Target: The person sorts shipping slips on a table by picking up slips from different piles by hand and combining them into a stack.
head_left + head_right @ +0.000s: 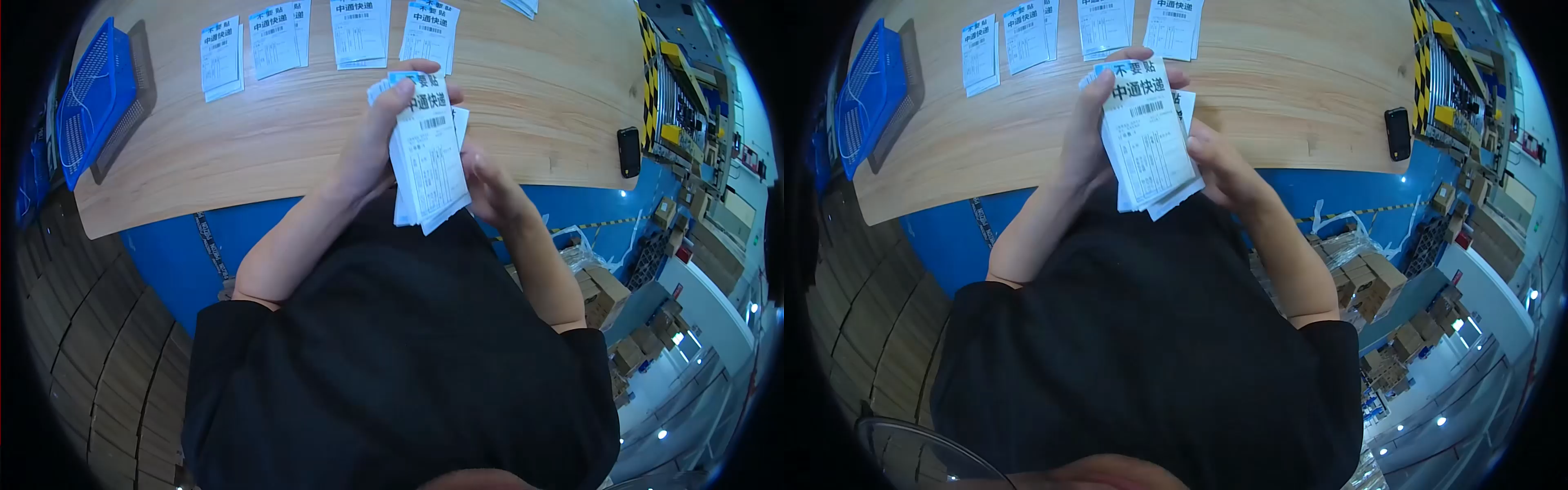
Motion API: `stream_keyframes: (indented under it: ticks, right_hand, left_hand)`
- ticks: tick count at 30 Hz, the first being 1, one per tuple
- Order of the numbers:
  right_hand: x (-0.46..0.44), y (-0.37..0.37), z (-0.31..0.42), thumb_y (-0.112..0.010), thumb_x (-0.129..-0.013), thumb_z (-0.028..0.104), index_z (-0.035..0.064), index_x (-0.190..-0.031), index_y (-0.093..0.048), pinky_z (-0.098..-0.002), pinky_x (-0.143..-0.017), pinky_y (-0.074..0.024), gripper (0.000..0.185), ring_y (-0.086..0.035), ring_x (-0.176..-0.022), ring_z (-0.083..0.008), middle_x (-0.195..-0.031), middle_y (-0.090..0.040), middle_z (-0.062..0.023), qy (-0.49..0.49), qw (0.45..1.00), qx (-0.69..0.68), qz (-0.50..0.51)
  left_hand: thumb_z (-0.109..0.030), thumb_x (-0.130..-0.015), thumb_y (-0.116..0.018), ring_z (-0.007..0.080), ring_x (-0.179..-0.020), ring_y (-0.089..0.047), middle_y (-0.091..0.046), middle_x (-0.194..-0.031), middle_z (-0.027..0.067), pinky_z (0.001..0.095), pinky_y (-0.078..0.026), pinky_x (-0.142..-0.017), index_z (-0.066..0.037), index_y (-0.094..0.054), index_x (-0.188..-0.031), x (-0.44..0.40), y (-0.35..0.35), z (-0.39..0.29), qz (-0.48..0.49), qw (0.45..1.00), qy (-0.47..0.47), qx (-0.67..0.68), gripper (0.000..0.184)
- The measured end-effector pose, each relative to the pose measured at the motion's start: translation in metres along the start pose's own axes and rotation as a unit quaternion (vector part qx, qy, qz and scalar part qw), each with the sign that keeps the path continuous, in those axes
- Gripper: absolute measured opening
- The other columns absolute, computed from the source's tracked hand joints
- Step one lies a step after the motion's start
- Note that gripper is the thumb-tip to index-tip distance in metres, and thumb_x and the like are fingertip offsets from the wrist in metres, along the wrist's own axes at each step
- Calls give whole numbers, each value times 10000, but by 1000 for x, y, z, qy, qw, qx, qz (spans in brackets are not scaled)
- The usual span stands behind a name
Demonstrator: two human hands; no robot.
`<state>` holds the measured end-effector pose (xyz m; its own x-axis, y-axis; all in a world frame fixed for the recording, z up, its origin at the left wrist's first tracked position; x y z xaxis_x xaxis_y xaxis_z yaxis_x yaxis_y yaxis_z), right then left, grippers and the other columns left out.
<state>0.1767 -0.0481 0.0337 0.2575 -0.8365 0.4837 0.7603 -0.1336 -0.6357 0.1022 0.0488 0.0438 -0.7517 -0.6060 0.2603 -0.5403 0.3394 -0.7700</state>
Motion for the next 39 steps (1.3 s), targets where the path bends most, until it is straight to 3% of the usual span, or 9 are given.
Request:
stream_keyframes:
  ticks: [4,9,11,20,23,29,34,36,39]
  right_hand:
    - [-2,-6,-15,-733,-811,320,-25,-1379,-334,-374,-996,-457,775,-537,-1191,-227,-1288,-523,-137,3,997,-75,-1]
    - [-3,-13,-8,-789,-757,300,-16,-1347,-382,-389,-969,-485,783,-589,-1120,-235,-1243,-565,-133,3,996,-84,-7]
    - [-2,-15,-5,-788,-756,315,-12,-1363,-371,-401,-987,-471,806,-561,-1159,-240,-1265,-549,-138,3,997,-82,12]
    - [10,-16,-13,-707,-832,311,-31,-1351,-361,-400,-1039,-386,712,-468,-1253,-250,-1323,-480,-161,-72,996,-58,-10]
    - [1,-3,-9,-672,-851,316,-5,-1362,-301,-389,-1034,-370,709,-443,-1251,-253,-1311,-454,-167,77,995,53,-45]
    - [14,-1,-7,-666,-837,215,78,-1368,-189,-399,-995,-399,727,-454,-1176,-248,-1288,-408,-161,73,990,78,-87]
    - [5,-11,-14,-712,-798,178,43,-1365,-170,-405,-987,-410,796,-452,-1206,-262,-1276,-400,-170,73,989,94,-87]
    - [-2,-15,-8,-729,-785,186,40,-1348,-188,-407,-986,-409,795,-450,-1207,-265,-1280,-399,-173,88,983,133,-93]
    - [-12,-15,-1,-762,-758,211,41,-1300,-236,-403,-970,-417,774,-473,-1188,-276,-1263,-425,-189,124,959,232,-109]
  left_hand:
    - [-490,-902,-505,305,-1211,-506,-534,-1258,211,438,-450,-1005,-80,-406,-1321,6,-8,-1,43,998,-9,-49,594]
    - [-606,-747,-687,330,-1288,-438,-443,-1360,215,465,-414,-1038,-100,-203,-1480,11,-9,-7,116,992,-37,-23,1014]
    - [-436,-650,-837,265,-1233,-491,-494,-1294,176,406,-424,-1002,-141,-9,-1523,13,-12,-1,167,985,-25,-37,1239]
    - [-272,-705,-814,376,-1136,-571,-460,-1312,247,517,-482,-952,-237,90,-1509,23,-7,-1,134,988,-24,-71,1211]
    - [-286,-707,-814,359,-1141,-563,-445,-1314,232,512,-473,-958,-221,42,-1511,27,4,-3,118,980,-60,-147,1176]
    - [-200,-735,-782,244,-1155,-529,-440,-1305,148,417,-423,-1009,-140,-179,-1472,38,7,0,122,975,-36,-181,954]
    - [-212,-785,-739,238,-1111,-558,-481,-1233,136,412,-465,-963,-119,-133,-1478,37,19,1,73,987,-41,-137,925]
    - [-434,-753,-766,302,-1140,-568,-470,-1247,196,450,-507,-937,-137,-136,-1469,34,27,-5,-31,987,-58,-146,998]
    - [-368,-815,-716,289,-1111,-579,-472,-1203,174,434,-509,-924,-102,-161,-1459,26,29,-14,-73,977,-88,-178,891]
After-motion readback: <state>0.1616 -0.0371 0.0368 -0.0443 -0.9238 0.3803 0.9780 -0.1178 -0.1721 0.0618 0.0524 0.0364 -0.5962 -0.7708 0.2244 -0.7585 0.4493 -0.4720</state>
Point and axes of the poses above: each hand's wrist, its own x-axis away from the middle knuckle, its own y-axis out of the back of the hand, z = x × y, the point moved 7 cm from there along -x, towards the middle knuckle
